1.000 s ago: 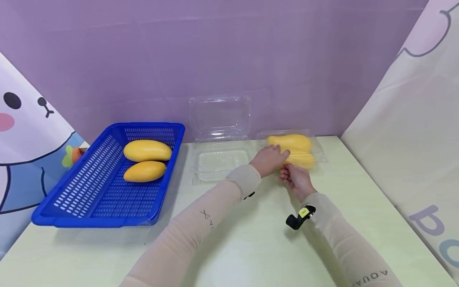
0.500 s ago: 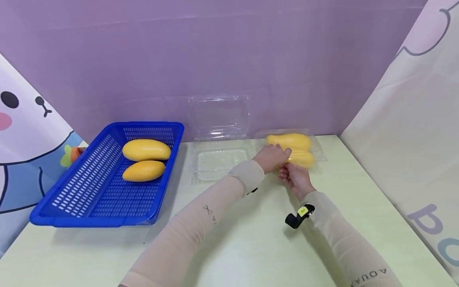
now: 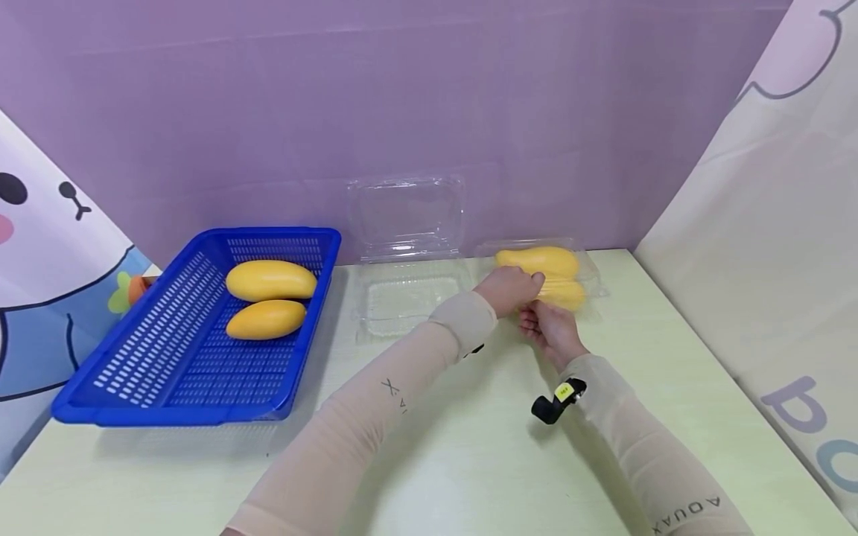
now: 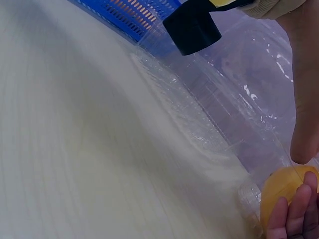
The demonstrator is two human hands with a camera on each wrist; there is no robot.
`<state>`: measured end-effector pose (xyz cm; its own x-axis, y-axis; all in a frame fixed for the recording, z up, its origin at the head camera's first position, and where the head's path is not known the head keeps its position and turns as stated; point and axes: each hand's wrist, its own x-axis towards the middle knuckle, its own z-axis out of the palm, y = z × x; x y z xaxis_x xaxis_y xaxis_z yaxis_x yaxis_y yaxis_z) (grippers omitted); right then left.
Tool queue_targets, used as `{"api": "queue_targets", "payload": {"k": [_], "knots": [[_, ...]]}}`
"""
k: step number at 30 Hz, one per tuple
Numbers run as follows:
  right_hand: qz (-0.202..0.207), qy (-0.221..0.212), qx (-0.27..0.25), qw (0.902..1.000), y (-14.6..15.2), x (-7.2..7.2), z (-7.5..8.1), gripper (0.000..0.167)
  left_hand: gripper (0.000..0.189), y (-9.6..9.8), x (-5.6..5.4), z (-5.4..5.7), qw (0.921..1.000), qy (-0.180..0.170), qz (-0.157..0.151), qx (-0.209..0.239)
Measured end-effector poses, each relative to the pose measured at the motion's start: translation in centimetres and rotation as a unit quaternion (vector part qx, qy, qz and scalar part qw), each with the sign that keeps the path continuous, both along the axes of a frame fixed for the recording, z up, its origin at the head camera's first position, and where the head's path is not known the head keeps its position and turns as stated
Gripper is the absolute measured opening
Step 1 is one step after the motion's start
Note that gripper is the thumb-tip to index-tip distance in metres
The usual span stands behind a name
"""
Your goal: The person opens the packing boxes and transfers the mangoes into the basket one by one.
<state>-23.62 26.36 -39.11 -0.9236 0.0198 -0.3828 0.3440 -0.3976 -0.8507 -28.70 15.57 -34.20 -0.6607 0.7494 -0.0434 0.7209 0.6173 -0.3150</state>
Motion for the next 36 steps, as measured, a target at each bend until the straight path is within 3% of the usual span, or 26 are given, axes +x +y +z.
{"api": "queue_targets", "payload": {"k": [6,11,14,19,30,36], "knots": [[-0.002,-0.001,0.008,1.0,0.0,0.1,0.2,0.034,0.024,0.1,0.3,0.7,1.0,-0.005,0.001,-0.005],[0.001,0.011,0.009,0.9999,0.0,0.2,0.1,0.036,0.025,0.2,0.1,1.8,0.9993,0.021,-0.026,-0.018],[0.0,0.008,0.013,0.9999,0.2,0.3,0.1,0.036,0.026,0.0,0.0,2.4,0.9986,0.017,-0.039,-0.029],[0.007,0.005,0.005,1.0,0.4,0.3,-0.1,0.036,0.025,-0.5,-0.3,2.4,0.9984,0.014,-0.048,-0.028],[0.004,0.004,-0.001,1.0,0.1,0.3,-0.2,0.037,0.024,-1.2,-0.7,2.6,0.9996,-0.004,-0.026,-0.007],[0.003,-0.014,0.001,0.9999,0.1,0.5,0.1,0.036,0.022,-1.2,-1.4,2.6,0.9989,0.006,-0.046,0.008]]}}
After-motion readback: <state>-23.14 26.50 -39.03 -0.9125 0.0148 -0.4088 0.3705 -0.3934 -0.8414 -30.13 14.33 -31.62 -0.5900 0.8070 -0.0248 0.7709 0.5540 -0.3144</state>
